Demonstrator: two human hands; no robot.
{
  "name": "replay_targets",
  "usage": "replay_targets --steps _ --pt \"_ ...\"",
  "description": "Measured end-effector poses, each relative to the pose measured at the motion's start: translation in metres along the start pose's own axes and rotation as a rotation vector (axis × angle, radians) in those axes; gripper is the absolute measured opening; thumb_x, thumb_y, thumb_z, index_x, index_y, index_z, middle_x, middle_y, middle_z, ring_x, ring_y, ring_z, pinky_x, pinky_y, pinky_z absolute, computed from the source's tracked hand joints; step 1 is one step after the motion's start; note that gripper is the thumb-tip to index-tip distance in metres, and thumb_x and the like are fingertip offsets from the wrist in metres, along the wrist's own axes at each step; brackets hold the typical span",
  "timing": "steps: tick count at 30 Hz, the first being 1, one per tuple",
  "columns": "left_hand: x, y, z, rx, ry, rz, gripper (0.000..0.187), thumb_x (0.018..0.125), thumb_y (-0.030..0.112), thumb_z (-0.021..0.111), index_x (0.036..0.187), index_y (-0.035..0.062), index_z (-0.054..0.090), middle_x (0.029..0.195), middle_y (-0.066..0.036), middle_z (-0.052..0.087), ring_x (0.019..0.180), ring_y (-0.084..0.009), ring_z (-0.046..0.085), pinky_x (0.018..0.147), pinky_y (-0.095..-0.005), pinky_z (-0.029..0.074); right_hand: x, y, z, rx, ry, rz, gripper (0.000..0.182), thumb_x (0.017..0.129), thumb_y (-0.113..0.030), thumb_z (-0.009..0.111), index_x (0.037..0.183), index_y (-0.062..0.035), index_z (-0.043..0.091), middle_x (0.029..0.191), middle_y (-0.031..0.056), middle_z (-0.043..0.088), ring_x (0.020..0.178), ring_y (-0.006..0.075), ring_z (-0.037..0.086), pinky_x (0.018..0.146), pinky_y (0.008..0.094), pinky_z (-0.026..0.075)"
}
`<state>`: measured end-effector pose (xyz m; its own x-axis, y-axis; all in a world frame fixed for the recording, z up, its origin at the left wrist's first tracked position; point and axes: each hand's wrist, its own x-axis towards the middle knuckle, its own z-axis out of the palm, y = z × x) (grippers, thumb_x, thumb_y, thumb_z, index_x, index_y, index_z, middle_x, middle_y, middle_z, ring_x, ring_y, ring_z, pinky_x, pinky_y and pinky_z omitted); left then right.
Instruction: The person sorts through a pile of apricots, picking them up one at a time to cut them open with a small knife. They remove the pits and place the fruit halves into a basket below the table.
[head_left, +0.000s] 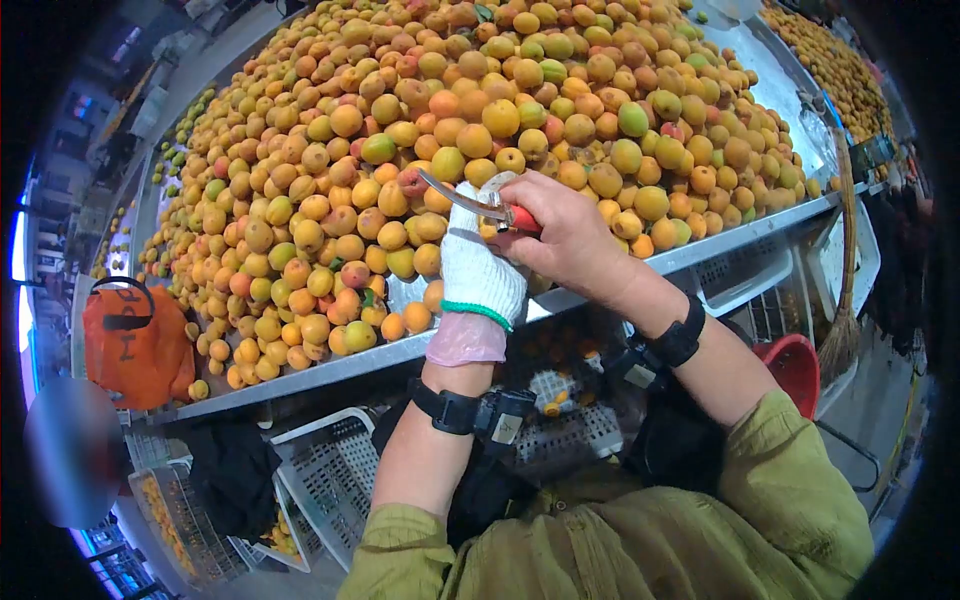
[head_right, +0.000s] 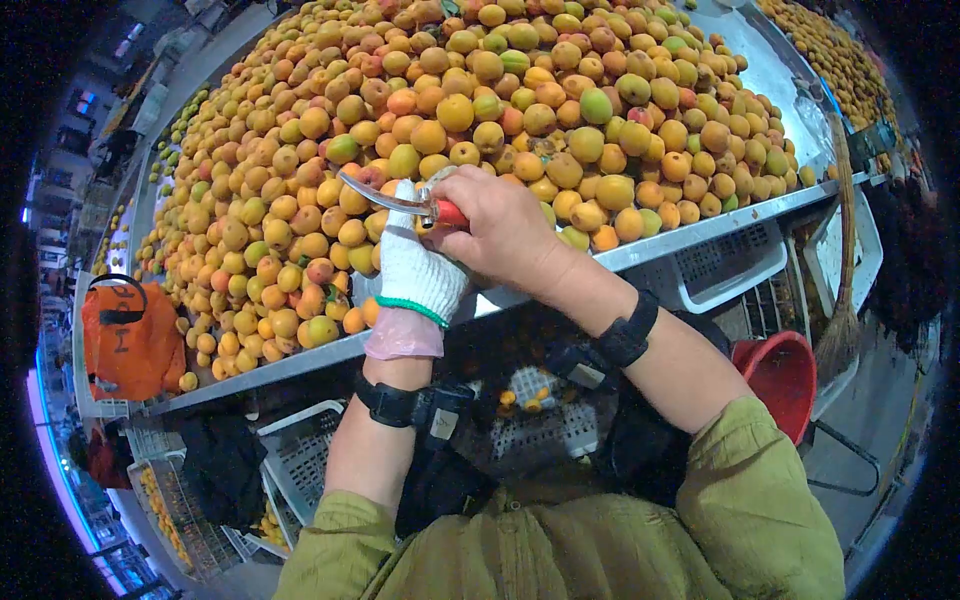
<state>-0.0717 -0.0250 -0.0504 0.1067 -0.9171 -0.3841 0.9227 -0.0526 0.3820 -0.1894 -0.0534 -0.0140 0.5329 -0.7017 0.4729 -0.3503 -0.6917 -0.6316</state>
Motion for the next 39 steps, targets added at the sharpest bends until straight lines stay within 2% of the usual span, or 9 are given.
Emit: replay_targets --steps 8,10,12,14,16,18,33,37,39 --pt "-0.02 0.009 0.025 0.403 -0.049 0.398 0.037 0.102 0.036 0.036 0.1 0.0052 0.058 0.091 -0.007 0.06 0.078 -0.014 0.059 0.066 -0.0269 0.049 0.007 0.001 -0.017 0.735 0.158 0.697 0.039 0.084 -0.034 0.069 0.103 -0.001 0.058 0.081 0.0047 0.061 0.067 0.0098 0.058 0.059 0.0254 0.049" --pt "-0.018 0.003 0.019 1.064 -0.004 0.911 0.03 0.102 0.025 0.034 0.102 0.004 0.056 0.096 -0.006 0.057 0.088 -0.0146 0.056 0.08 -0.0286 0.048 0.006 -0.013 -0.016 0.721 -0.086 0.848 0.039 0.086 -0.036 0.066 0.103 -0.002 0.058 0.08 0.0044 0.06 0.066 0.0084 0.056 0.058 0.0237 0.049" --pt "-0.003 -0.008 -0.006 0.865 -0.033 0.733 0.031 0.102 0.023 0.034 0.11 0.0017 0.055 0.103 -0.009 0.058 0.098 -0.019 0.055 0.093 -0.0327 0.043 -0.006 0.006 0.025 0.292 0.211 0.305 0.044 0.086 -0.038 0.066 0.108 -0.001 0.058 0.081 0.0069 0.064 0.064 0.0111 0.059 0.055 0.0267 0.049" --pt "-0.016 -0.002 0.004 0.932 -0.048 0.833 0.035 0.103 0.026 0.032 0.114 0.0014 0.054 0.107 -0.01 0.057 0.103 -0.0195 0.053 0.097 -0.0329 0.041 0.014 -0.031 -0.007 0.442 -0.161 0.802 0.047 0.086 -0.034 0.066 0.117 0.0001 0.057 0.09 0.0082 0.066 0.077 0.0122 0.061 0.071 0.0297 0.052" --pt "-0.021 0.001 0.013 1.0 -0.103 0.878 0.044 0.104 0.031 0.027 0.123 0.0007 0.053 0.116 -0.011 0.056 0.114 -0.0207 0.05 0.103 -0.0333 0.036 0.0 -0.008 0.017 0.671 0.015 0.601 0.038 0.088 -0.029 0.065 0.111 0.0003 0.059 0.09 0.0062 0.067 0.079 0.0114 0.062 0.069 0.0294 0.052" --pt "-0.011 0.002 0.003 0.585 -0.178 0.415 0.052 0.103 0.043 0.027 0.12 0.0029 0.055 0.111 -0.007 0.058 0.101 -0.015 0.054 0.094 -0.0303 0.043 0.012 -0.023 -0.005 0.569 -0.174 0.733 0.031 0.087 -0.022 0.065 0.109 -0.0009 0.059 0.089 0.0069 0.065 0.079 0.0127 0.061 0.069 0.0298 0.051" --pt "0.002 -0.026 -0.017 0.982 0.171 1.061 0.02 0.096 0.013 0.044 0.097 0.0048 0.062 0.091 -0.008 0.06 0.089 -0.0223 0.056 0.081 -0.0364 0.048 -0.003 -0.002 0.038 0.448 0.054 0.423 0.016 0.084 -0.011 0.059 0.096 -0.0008 0.063 0.073 0.0073 0.062 0.064 0.0155 0.055 0.057 0.0313 0.045" --pt "0.05 -0.031 -0.09 -0.203 -0.144 0.093 0.041 0.092 0.047 0.045 0.103 0.0084 0.056 0.091 -0.009 0.058 0.085 -0.0235 0.057 0.08 -0.0383 0.05 0.0 -0.004 0.032 0.334 0.012 0.405 0.026 0.08 -0.024 0.062 0.093 -0.0009 0.063 0.074 0.0147 0.063 0.066 0.0239 0.06 0.062 0.0399 0.05" --pt "0.021 0.0 -0.035 0.023 -0.208 0.22 0.036 0.093 0.042 0.044 0.091 0.0099 0.06 0.091 -0.01 0.062 0.086 -0.0222 0.061 0.077 -0.039 0.051 0.004 -0.01 0.023 0.467 0.09 0.442 0.024 0.083 -0.023 0.062 0.094 -0.0014 0.063 0.077 0.0165 0.065 0.07 0.0254 0.064 0.062 0.0399 0.05"
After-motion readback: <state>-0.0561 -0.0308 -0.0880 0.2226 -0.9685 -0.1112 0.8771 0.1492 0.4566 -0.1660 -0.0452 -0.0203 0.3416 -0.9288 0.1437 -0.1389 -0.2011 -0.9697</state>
